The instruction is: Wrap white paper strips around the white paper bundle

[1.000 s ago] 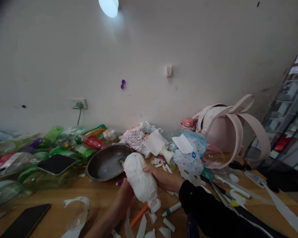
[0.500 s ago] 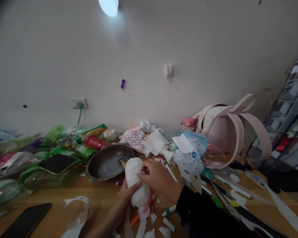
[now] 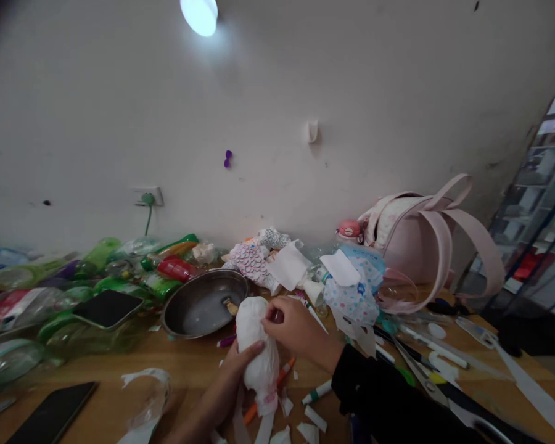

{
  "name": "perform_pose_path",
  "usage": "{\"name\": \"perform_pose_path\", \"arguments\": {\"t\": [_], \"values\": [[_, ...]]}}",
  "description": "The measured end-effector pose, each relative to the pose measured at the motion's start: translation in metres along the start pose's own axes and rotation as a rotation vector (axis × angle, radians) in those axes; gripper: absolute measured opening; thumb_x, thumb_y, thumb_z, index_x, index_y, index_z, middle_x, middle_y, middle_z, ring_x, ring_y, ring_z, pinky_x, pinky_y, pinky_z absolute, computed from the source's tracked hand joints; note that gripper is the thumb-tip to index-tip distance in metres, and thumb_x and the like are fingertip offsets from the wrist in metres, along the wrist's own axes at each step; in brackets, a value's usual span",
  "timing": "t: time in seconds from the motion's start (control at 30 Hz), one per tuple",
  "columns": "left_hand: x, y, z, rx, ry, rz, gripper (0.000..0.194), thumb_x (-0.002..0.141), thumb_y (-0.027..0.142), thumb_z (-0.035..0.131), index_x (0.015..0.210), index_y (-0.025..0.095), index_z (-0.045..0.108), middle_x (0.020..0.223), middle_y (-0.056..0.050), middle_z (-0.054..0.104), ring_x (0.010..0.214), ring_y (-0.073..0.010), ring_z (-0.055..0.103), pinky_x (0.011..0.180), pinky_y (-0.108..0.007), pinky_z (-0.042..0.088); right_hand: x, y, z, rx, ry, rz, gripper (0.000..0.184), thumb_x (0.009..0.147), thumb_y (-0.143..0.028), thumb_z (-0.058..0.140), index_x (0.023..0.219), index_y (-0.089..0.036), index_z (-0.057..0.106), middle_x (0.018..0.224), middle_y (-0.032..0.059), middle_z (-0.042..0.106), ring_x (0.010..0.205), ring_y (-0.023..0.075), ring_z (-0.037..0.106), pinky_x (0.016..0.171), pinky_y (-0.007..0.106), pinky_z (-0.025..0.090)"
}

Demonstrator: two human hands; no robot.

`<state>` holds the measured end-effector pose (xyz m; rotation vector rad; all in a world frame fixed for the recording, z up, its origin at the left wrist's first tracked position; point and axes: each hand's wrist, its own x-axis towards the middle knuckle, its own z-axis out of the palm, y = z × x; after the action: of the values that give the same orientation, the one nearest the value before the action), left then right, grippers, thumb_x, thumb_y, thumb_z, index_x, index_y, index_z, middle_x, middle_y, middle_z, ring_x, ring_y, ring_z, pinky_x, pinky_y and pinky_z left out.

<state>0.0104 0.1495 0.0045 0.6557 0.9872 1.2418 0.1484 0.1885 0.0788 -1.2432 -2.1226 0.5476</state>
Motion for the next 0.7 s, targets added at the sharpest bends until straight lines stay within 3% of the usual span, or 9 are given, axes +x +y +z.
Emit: {"name": "perform_pose_path", "arguments": {"t": [0.13, 0.27, 0.37, 0.43, 0.5, 0.57, 0.7], "values": [[-0.003, 0.004, 0.000, -0.055, -0.032, -0.043, 0.060, 0.064, 0.026, 0.072, 0.117, 0.015, 0.046, 0.095, -0.009, 0.067, 0.075, -0.0207, 0.063, 0.061, -0.029, 0.049, -0.002, 0.009, -0.013, -0.127, 0.054, 0.046, 0.011, 0.078, -0.020, 0.050, 0.074, -0.014, 0.058, 0.072, 0.0033, 0.062, 0.066, 0.0138, 0.056, 0.059, 0.023, 0.040], [-0.004, 0.006, -0.001, -0.107, -0.079, -0.105, 0.051, 0.066, 0.027, 0.069, 0.111, 0.015, 0.047, 0.099, -0.010, 0.067, 0.070, -0.0192, 0.062, 0.060, -0.030, 0.050, -0.007, 0.018, -0.028, -0.318, -0.036, 0.029, 0.022, 0.074, -0.008, 0.044, 0.070, -0.011, 0.066, 0.075, 0.0129, 0.068, 0.071, 0.0253, 0.061, 0.068, 0.036, 0.042], [-0.005, 0.004, -0.001, -0.139, -0.106, -0.150, 0.047, 0.063, 0.032, 0.072, 0.101, 0.015, 0.051, 0.084, -0.007, 0.069, 0.066, -0.0201, 0.062, 0.060, -0.032, 0.050, -0.012, 0.017, -0.029, -0.343, -0.036, -0.016, 0.039, 0.072, -0.003, 0.040, 0.101, -0.012, 0.064, 0.097, 0.0134, 0.067, 0.092, 0.0240, 0.060, 0.081, 0.036, 0.043], [-0.006, 0.002, -0.002, -0.157, -0.115, -0.168, 0.045, 0.061, 0.032, 0.073, 0.097, 0.016, 0.052, 0.078, -0.004, 0.069, 0.064, -0.0192, 0.062, 0.062, -0.031, 0.050, -0.016, 0.014, -0.024, -0.356, -0.047, -0.105, 0.060, 0.069, 0.001, 0.040, 0.125, -0.019, 0.049, 0.124, 0.0109, 0.054, 0.114, 0.0208, 0.047, 0.096, 0.035, 0.035], [-0.006, 0.000, -0.003, -0.171, -0.126, -0.175, 0.047, 0.059, 0.031, 0.075, 0.097, 0.017, 0.052, 0.077, -0.004, 0.070, 0.064, -0.0189, 0.062, 0.061, -0.030, 0.050, -0.020, 0.012, -0.016, -0.411, -0.105, -0.219, 0.076, 0.064, 0.002, 0.043, 0.134, -0.027, 0.037, 0.139, 0.0110, 0.036, 0.126, 0.0239, 0.033, 0.102, 0.042, 0.027], [-0.005, -0.002, -0.005, -0.185, -0.138, -0.178, 0.053, 0.058, 0.031, 0.076, 0.102, 0.016, 0.051, 0.076, -0.005, 0.071, 0.064, -0.0203, 0.063, 0.059, -0.030, 0.050, -0.023, 0.011, -0.009, -0.467, -0.149, -0.298, 0.083, 0.062, 0.001, 0.044, 0.137, -0.031, 0.029, 0.145, 0.0140, 0.022, 0.131, 0.0286, 0.023, 0.101, 0.050, 0.024], [-0.004, -0.003, -0.006, -0.223, -0.152, -0.212, 0.061, 0.062, 0.031, 0.074, 0.112, 0.010, 0.046, 0.080, -0.008, 0.073, 0.062, -0.0223, 0.065, 0.057, -0.030, 0.050, -0.029, 0.013, 0.000, -0.479, -0.183, -0.328, 0.085, 0.062, 0.001, 0.044, 0.138, -0.034, 0.025, 0.147, 0.0154, 0.010, 0.134, 0.0313, 0.012, 0.101, 0.055, 0.019]]}}
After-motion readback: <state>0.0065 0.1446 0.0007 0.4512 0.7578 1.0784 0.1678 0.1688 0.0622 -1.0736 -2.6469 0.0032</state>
